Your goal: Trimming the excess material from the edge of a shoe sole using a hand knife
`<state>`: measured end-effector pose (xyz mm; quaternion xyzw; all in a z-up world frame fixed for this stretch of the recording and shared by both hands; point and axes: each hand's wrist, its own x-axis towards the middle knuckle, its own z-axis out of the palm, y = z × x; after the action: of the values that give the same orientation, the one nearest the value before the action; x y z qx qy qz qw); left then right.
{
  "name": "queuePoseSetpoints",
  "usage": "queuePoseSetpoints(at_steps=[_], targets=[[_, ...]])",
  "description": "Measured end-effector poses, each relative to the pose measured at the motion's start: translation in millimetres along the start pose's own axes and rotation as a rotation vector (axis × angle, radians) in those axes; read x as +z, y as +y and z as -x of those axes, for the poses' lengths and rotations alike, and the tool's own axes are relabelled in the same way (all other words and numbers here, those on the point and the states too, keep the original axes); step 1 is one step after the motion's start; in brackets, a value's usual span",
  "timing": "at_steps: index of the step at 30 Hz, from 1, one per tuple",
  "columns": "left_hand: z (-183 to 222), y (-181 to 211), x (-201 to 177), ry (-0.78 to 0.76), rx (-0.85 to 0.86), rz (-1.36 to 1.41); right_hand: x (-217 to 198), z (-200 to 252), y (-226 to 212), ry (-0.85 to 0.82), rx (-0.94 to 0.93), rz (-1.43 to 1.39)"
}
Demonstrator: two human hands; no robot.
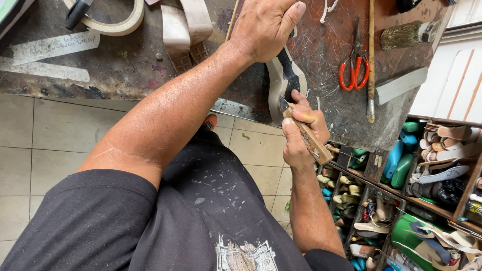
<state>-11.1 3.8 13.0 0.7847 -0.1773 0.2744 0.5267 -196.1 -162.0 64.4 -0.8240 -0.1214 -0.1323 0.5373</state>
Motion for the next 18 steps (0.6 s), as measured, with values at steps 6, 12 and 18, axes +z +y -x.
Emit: queuePoseSetpoints(at_steps=[6, 12, 18], targets=[[0.1, -0.9, 1.7, 0.014, -0.002, -0.012, -2.4, -2.9, 2.4, -0.043, -0.075, -0.042], [2.3, -4.0, 4.4, 0.043, 0.027, -0.015, -2.3, -7.2, 0.0, -0.077, -0.149, -0.059], [3.1, -5.0, 5.7, 0.031, 0.019, -0.060, -9.8, -7.7, -2.1, -0.137, -0.104, -0.076]])
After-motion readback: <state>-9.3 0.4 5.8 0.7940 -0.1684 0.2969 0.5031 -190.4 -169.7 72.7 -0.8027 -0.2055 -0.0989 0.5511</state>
